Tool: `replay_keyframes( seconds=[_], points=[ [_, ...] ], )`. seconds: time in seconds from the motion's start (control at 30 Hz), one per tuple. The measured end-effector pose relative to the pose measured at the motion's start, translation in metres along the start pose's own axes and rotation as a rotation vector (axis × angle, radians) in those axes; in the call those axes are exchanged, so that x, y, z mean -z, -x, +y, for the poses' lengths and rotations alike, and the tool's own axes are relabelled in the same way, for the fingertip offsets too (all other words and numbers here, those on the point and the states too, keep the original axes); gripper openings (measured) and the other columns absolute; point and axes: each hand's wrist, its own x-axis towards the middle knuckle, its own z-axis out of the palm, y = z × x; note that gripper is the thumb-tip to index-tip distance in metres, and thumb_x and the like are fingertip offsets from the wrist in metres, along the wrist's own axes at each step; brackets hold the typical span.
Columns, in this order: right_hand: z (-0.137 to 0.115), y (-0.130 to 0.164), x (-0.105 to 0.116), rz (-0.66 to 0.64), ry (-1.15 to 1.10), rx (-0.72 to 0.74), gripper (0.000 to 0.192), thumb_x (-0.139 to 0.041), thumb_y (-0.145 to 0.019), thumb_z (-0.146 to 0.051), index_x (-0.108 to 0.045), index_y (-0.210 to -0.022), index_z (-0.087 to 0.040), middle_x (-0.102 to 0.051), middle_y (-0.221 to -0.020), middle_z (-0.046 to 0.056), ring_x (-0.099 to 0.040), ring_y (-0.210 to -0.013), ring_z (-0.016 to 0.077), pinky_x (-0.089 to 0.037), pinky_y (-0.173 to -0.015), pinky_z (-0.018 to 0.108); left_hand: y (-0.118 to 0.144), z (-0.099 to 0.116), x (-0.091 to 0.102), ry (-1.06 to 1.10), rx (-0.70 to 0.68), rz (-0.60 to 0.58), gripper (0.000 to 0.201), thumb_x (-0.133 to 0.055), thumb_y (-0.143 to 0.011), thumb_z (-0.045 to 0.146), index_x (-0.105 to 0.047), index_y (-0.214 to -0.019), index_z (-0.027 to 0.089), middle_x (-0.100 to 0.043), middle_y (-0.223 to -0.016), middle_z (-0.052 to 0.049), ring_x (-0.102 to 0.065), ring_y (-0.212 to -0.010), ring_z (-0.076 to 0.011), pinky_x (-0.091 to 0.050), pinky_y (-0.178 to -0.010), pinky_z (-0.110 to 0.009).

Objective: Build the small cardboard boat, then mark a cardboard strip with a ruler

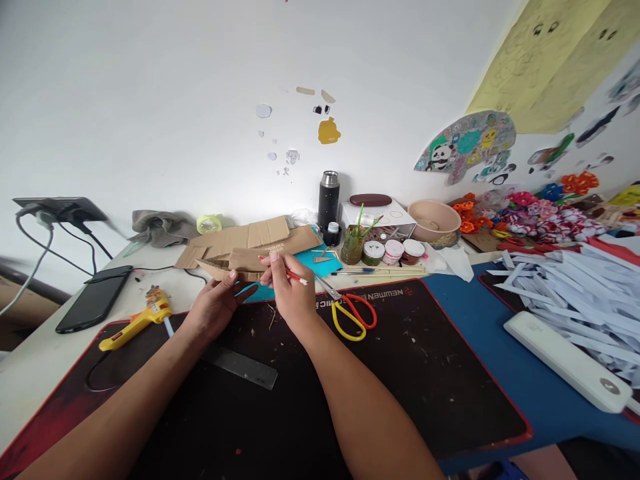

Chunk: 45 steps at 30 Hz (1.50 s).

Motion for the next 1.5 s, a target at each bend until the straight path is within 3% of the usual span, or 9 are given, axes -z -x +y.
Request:
replay_keyframes(
  seconds=[1.5],
  points=[
    [0.0027,-0.0011,0.0009,0.003,0.004,-0.032,0.063,-0.059,-0.106,-0.081,-0.080,-0.096,-0.023,-0.076,-0.069,0.003,-0.077,-0.066,0.0199,-0.059,-0.061,0.029,-0.0026,-0.0006,0.0037,0.012,0.009,-0.013,0.060,-0.106,-0.073,0.050,-0.078,-0.119,0.024,-0.080,-0.138,-0.011,-0.073,-0.129,-0.0386,-0.063,-0.108,-0.059]
  ],
)
